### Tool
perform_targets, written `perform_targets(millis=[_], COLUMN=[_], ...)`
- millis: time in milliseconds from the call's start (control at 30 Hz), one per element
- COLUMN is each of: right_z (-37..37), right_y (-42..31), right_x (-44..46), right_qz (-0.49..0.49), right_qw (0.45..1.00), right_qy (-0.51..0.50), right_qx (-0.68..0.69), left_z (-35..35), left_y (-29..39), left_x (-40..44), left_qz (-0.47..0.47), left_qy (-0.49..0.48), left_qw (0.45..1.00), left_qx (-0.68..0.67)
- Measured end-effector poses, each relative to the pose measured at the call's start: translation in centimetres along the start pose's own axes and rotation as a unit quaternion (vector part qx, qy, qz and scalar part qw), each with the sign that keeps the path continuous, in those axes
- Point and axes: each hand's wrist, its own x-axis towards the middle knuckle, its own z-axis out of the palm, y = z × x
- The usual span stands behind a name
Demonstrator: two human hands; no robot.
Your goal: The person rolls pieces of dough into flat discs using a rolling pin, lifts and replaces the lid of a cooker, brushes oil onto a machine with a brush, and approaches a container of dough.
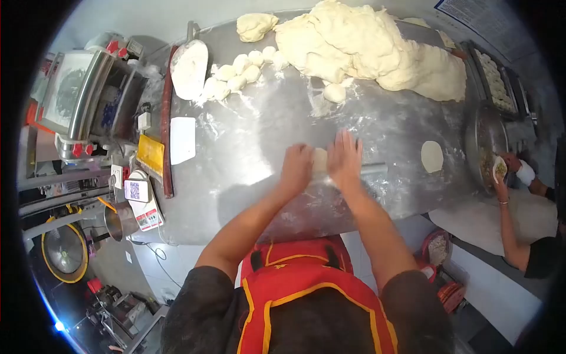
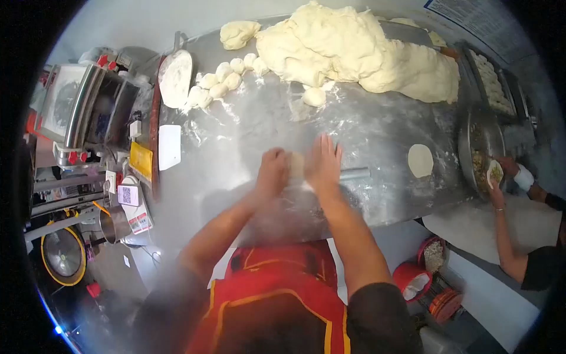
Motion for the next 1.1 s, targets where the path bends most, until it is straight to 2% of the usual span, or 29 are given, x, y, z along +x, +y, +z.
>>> perform_targets(millis=[67, 167, 233, 267, 300, 367, 467, 567, 667, 767, 867, 900, 967, 1067, 1100], right_z=[-1.3, -1.2, 0.9, -0.5, -2.4, -2.2, -2.2, -0.9, -1.6, -1.5, -1.5, -1.1, -1.5, -0.6, -0.8], right_y=[-0.5, 0.8, 2.3, 2.6, 2.2, 0.8, -1.9, -2.2, -1.6, 0.7, 0.2, -0.6, -2.5, -3.1, -2.9], right_x=[2.3, 1.8, -5.6, -9.7, -11.9, -9.9, -2.9, 2.6, -2.6, -10.5, -10.5, -6.7, -1.1, 2.4, 1.2], right_qz=[0.0, -0.095, -0.137, -0.141, -0.145, -0.131, -0.079, -0.03, -0.091, -0.127, -0.156, -0.174, -0.099, -0.027, -0.055], right_qw=[1.0, 0.995, 0.984, 0.986, 0.987, 0.988, 0.996, 1.0, 0.995, 0.991, 0.984, 0.978, 0.994, 0.998, 0.997], right_qy=[0.01, 0.035, 0.11, 0.082, 0.053, 0.077, 0.046, 0.003, 0.001, 0.014, 0.073, 0.114, 0.007, 0.018, 0.012], right_qx=[0.025, 0.018, -0.002, 0.02, 0.041, 0.009, 0.009, 0.008, 0.031, 0.05, 0.034, 0.012, -0.043, 0.054, 0.057], left_z=[-0.8, 0.1, -1.2, -2.0, -2.5, -3.1, -4.2, -2.0, -2.3, -1.6, -3.1, -3.7, -4.3, -1.9, -2.2], left_y=[0.9, -0.2, -0.8, -1.4, -1.8, -2.5, -0.3, 0.7, 0.0, -4.1, -4.1, -3.0, -0.2, -0.3, -0.6], left_x=[1.4, 5.2, 2.9, 1.9, 1.1, -1.2, 0.8, 3.8, 3.5, -0.3, -2.0, -1.2, 1.5, 3.1, 2.9], left_qz=[0.003, -0.013, -0.047, -0.062, -0.073, -0.107, -0.093, -0.096, -0.088, -0.121, -0.085, -0.097, -0.119, -0.086, -0.075], left_qy=[0.03, -0.008, -0.01, -0.009, -0.048, -0.132, -0.158, -0.174, -0.185, -0.032, -0.179, -0.184, -0.191, -0.155, -0.15], left_qw=[1.0, 0.999, 0.999, 0.998, 0.995, 0.978, 0.981, 0.98, 0.979, 0.986, 0.96, 0.967, 0.973, 0.984, 0.986], left_qx=[-0.003, 0.051, 0.003, -0.019, -0.055, -0.123, -0.061, -0.002, 0.02, -0.108, -0.2, -0.149, -0.043, -0.007, 0.008])
